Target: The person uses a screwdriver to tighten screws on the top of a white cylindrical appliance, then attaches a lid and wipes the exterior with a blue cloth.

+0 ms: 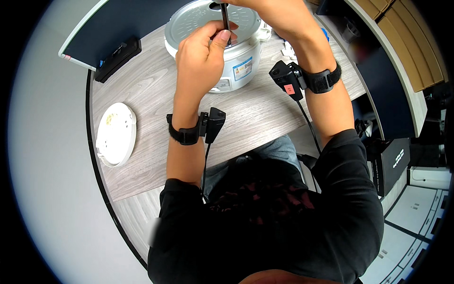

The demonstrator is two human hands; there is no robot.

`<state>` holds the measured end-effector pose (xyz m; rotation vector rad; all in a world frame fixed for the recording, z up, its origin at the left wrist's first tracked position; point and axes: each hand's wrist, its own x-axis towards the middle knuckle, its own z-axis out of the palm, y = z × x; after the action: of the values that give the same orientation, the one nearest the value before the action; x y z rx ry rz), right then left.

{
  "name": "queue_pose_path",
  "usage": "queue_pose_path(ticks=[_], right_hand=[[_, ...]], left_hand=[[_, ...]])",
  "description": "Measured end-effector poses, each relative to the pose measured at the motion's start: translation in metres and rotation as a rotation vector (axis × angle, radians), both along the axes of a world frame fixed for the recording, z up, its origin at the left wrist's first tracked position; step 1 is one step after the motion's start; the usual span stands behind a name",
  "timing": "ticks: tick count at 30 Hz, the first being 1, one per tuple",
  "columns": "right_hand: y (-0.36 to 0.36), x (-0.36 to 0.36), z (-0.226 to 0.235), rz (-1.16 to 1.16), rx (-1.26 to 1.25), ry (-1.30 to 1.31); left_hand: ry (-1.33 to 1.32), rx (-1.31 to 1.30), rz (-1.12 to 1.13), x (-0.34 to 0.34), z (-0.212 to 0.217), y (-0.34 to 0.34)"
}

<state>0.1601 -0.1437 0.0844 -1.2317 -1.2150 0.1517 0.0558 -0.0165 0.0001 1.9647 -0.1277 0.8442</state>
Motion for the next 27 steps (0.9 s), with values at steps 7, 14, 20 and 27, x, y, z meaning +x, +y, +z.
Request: queue_pose_path(ticks=[7,14,20,27], right_hand=[[0.006,0.002,0.001,0.115,0.116,0.119],[-0.028,-0.008,-0.042,-0.079,0.013,0.008],[-0.041,-0.018,-0.087,-0.045,-0.045,0.189],[-0.051,-0.016,-0.086,-0.098,-0.015,0.180]], left_hand=[[-0.010,0.100,-0.087,-0.012,0.009,0.013],[0.031,0.536,0.113,-0.042,0.006,0.085],[0.045,0.480,0.080,-0.036,-0.002,0.095],[0.007,0.530,0.120,-0.038,0.004,0.069]])
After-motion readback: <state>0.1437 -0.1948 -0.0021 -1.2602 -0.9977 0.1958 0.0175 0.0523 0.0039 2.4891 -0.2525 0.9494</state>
